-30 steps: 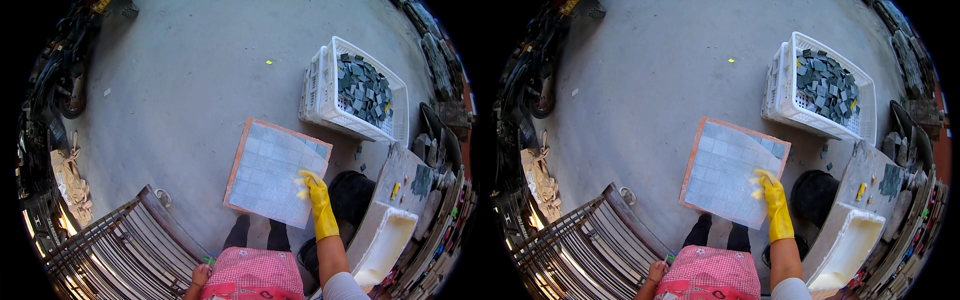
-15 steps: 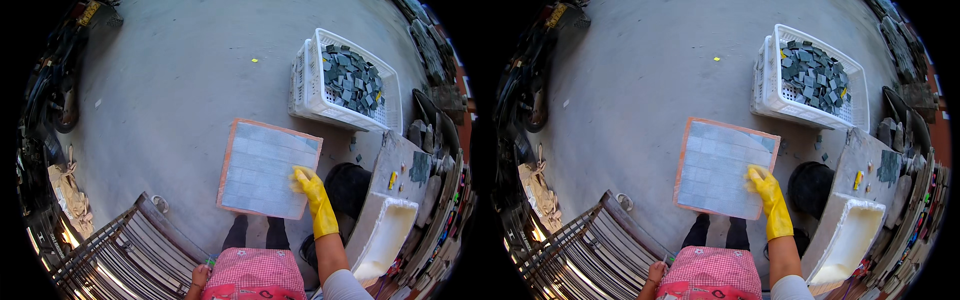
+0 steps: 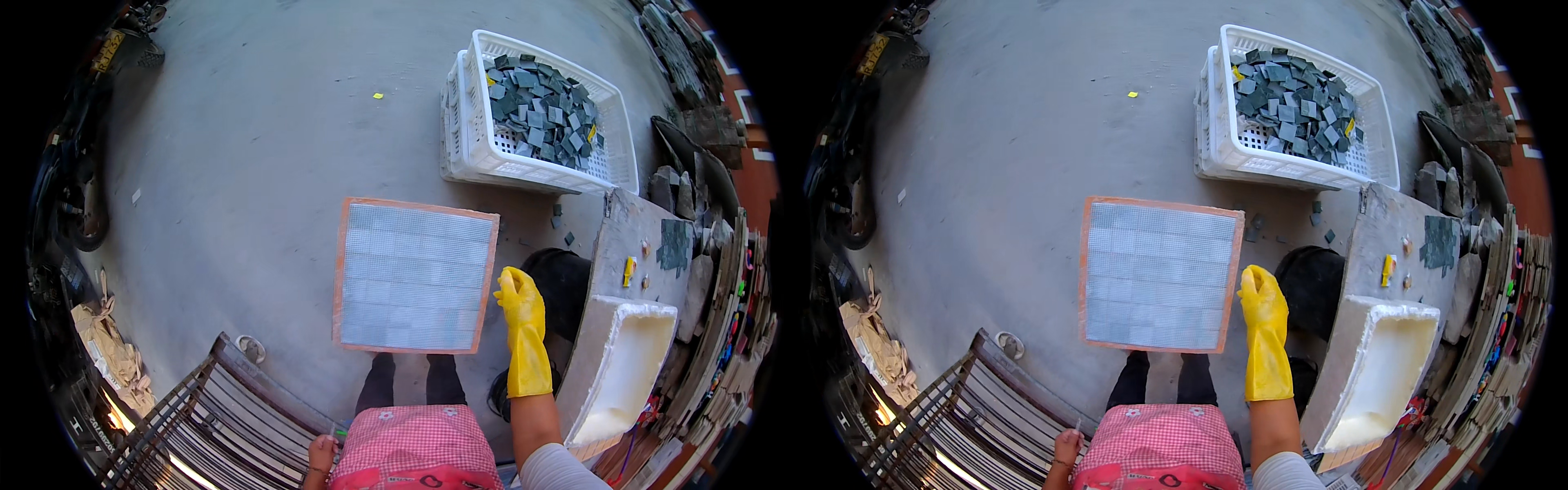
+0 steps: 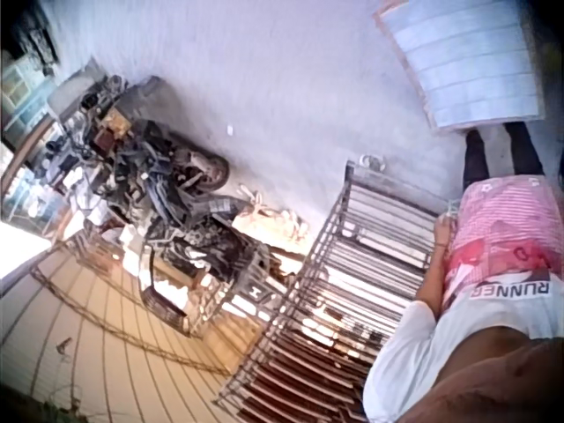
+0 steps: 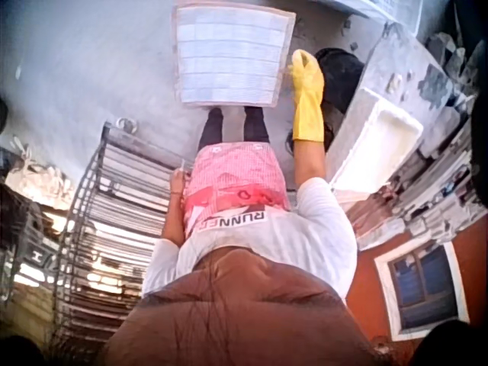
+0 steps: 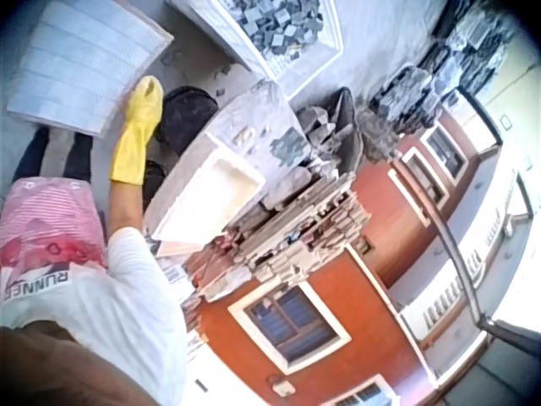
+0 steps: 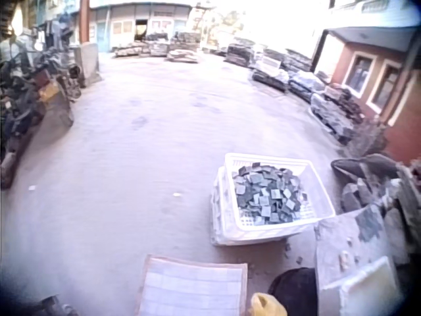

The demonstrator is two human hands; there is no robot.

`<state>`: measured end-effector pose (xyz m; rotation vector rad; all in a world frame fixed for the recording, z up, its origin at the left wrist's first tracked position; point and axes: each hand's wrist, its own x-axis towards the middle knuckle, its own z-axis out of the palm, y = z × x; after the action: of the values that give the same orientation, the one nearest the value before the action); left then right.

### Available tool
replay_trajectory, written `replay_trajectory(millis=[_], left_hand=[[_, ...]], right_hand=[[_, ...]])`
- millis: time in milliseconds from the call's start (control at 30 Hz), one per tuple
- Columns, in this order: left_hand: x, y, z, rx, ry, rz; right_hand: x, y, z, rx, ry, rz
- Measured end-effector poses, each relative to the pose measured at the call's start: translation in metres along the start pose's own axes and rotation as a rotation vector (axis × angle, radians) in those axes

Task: The person applies a white adhesive to a square tile frame using a small tool, then places a mesh sheet over the tiles and presses it down. They repeat this process for multiple tile frames and stack the finished frames on a nearby rack.

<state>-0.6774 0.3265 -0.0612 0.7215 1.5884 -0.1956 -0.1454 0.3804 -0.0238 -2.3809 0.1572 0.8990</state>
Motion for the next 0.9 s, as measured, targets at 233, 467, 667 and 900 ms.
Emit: replay_trajectory(millis=[233, 467, 667, 900], left_hand=[[0.006, 0.015, 0.012, 0.025, -0.032, 0.003], [0.001, 0.036, 0.022, 0.051, -0.049, -0.004], [0.005, 0.03, 0.015, -0.007, -0.045, -0.066], [0.009, 0.009, 0.026, -0.153, -0.097, -0.055]], right_hand=[[0.003, -0.009, 0.059, -0.219, 0.031, -0.957], [0.034, -0.032, 0.128, -0.355, 0.03, -1.221], [0.076, 0.007, 0.075, -0.493, 0.277, -1.046], [0.058, 0.003, 0.066, -0.53, 0.455, -0.91]])
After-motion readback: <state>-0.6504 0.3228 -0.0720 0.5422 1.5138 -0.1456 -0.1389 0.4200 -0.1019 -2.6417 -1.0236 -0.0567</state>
